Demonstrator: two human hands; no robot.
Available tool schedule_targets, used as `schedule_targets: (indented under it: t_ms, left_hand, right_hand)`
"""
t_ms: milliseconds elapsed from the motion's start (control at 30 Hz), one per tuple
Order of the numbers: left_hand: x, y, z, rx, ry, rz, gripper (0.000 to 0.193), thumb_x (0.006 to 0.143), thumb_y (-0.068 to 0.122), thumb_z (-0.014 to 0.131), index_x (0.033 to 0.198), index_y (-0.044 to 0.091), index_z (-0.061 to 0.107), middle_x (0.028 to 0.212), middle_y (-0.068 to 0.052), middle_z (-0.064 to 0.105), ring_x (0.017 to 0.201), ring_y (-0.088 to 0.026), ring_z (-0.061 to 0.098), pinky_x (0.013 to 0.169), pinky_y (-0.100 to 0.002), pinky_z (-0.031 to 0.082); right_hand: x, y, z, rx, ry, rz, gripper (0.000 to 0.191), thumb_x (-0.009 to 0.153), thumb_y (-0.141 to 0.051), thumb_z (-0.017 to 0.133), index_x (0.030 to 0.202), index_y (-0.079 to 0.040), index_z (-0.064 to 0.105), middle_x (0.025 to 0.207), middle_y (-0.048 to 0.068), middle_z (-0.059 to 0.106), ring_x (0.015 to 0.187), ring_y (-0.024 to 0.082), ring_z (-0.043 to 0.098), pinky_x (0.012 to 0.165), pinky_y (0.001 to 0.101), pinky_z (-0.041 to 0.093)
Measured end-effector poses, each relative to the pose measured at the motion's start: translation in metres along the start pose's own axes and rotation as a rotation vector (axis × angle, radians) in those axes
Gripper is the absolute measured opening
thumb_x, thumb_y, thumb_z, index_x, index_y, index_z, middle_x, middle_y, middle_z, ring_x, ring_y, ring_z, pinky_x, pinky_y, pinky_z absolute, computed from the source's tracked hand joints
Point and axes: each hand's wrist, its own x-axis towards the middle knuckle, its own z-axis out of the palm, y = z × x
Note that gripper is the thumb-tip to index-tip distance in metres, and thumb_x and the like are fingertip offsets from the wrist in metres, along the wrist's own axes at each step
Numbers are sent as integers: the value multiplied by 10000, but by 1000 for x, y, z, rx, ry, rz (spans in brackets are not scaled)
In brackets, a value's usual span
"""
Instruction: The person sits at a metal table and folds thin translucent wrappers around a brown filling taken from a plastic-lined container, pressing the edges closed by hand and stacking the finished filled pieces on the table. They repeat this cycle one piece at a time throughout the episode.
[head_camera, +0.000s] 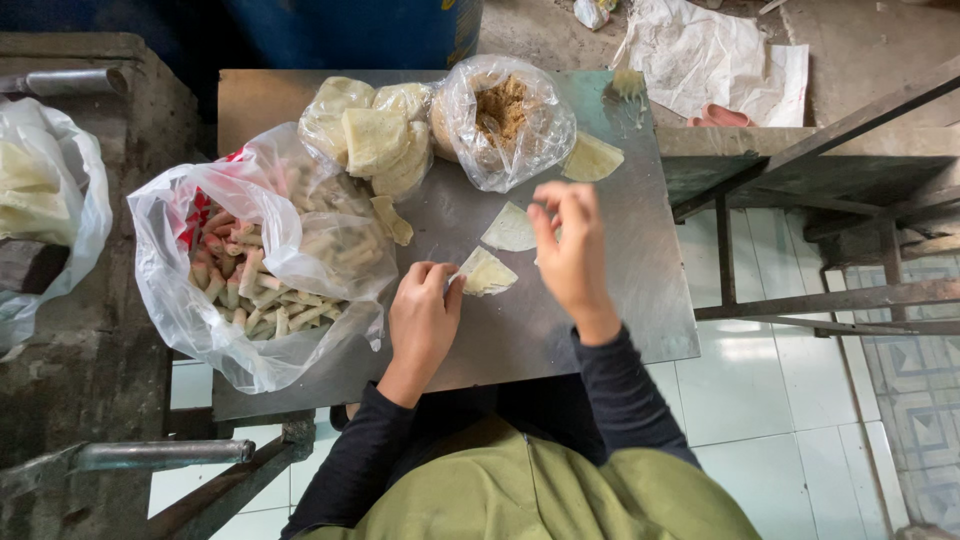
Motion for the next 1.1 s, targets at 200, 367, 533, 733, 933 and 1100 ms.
schedule_targets:
  t_ms: [200,367,533,733,933,1100]
  left_hand:
    - [5,4,-5,11,8,-5,238,917,209,737,1085,48,688,1013,-118,669,901,-314,669,725,-417,539]
    - [-3,-4,-5,181,-71,-101,318,871,274,772,1011,27,628,961,-155,620,905,-357,632,717,-454,520]
    - [-11,-8,12,211,-72,-65,305,853,251,764,915,20,575,935,-161,600,864,-362,625,683,-467,522]
    - [-11,-9,25,249,-43,-3,208,900,179,722,909,37,571,930,-145,603,856,-348,638,700,-467,527]
    - [-12,-7,25,216,-29,8,220,847,169,713,939,11,591,914,-169,603,812,-360,639,673,-470,519]
    - [-9,-5,27,224,-29,30,147,898,133,693,898,26,592,904,-154,613,825,-355,642,683,-468,519]
  right_hand:
    - [74,-3,0,-102,-229,-367,358,873,-89,792,1214,-51,694,983,118,600,840,280,648,733,382,521]
    - [87,-1,14,9,-30,-323,134,1027,-14,672,1150,-29,721,961,121,639,781,243,686,683,345,526]
    - [96,13,32,33,149,-359,104,1058,-28,639,1139,-3,699,992,129,680,812,230,686,708,335,542]
    - [97,35,56,176,187,-135,103,1060,-73,630,1044,8,691,824,80,716,668,120,655,602,290,528]
    - [93,58,53,581,216,201,177,1064,-120,586,1004,3,699,791,48,701,621,74,630,525,242,530]
    - [86,63,27,792,259,298,194,1047,-121,570,1000,13,702,803,78,719,614,108,652,525,276,553]
